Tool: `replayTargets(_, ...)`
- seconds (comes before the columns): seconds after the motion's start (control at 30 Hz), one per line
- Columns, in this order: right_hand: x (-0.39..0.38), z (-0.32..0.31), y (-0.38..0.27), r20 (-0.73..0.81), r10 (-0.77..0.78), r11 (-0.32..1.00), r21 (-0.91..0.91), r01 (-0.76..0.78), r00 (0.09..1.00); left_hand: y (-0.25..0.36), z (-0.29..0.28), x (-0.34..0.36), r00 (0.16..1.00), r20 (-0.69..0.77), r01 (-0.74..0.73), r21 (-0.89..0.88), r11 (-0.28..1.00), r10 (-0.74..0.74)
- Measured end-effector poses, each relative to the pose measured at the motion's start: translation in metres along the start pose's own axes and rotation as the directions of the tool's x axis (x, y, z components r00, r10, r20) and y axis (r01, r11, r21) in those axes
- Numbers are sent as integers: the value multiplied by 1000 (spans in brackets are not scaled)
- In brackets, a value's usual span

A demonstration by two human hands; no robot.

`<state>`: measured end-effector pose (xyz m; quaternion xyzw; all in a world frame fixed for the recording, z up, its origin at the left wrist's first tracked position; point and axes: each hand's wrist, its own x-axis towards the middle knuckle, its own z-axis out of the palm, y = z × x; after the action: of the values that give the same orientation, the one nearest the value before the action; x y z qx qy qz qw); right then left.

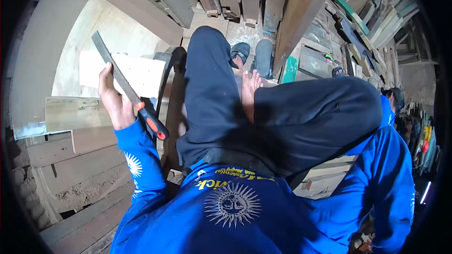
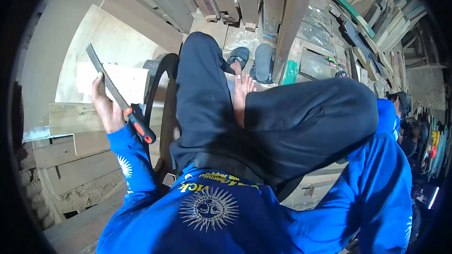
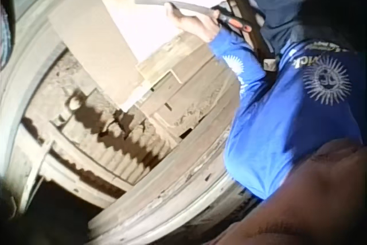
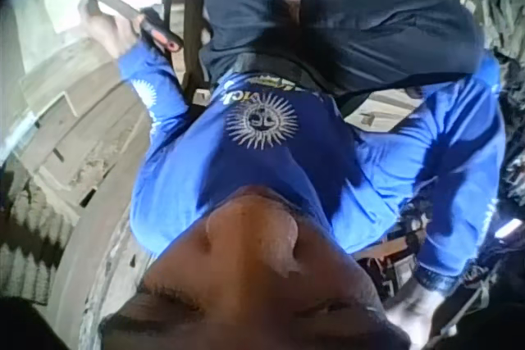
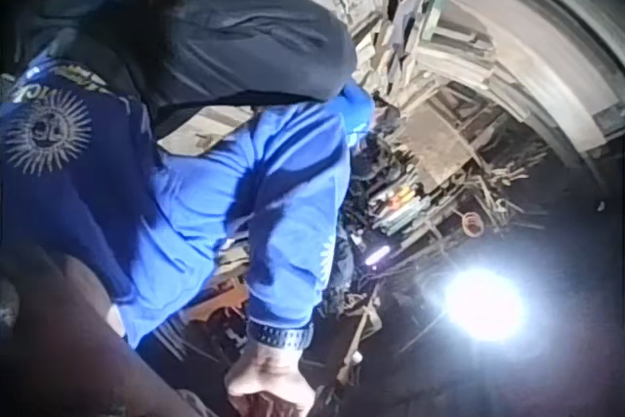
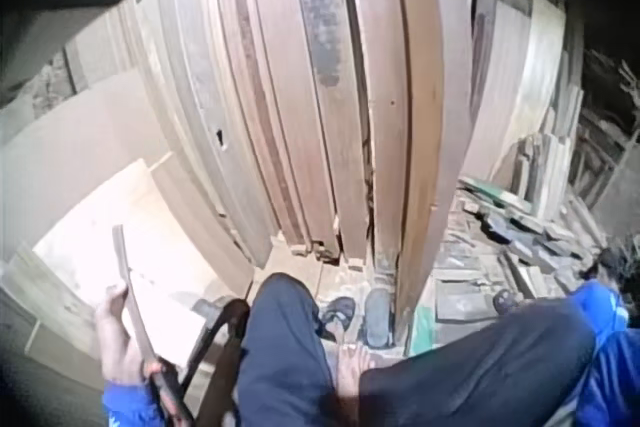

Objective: Using a hand file to shape or smooth a carved wood piece.

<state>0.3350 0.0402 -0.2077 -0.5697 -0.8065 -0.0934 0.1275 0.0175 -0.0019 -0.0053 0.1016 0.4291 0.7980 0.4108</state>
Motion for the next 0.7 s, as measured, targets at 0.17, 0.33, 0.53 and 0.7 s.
replayTargets(0.17, -15, 3, -3, -5, 7, 999, -50, -7, 1000, -1, -1, 18, 992, 120, 47, -66, 997, -39)
replayTargets(0.33, -18, -23, 11, -25, 71, 992, -106, -73, 997, -6, 1, 23, 987, 158, 54, -85, 995, -40)
replayTargets(0.53, -19, -242, 44, -432, 48, 952, 293, 90, 900, -5, -25, 25, 996, 84, -12, -23, 1000, 14)
replayTargets(0.7, -15, -356, 60, -593, 31, 932, 307, 191, 804, -17, -18, 35, 992, 121, -41, -38, 998, 46)
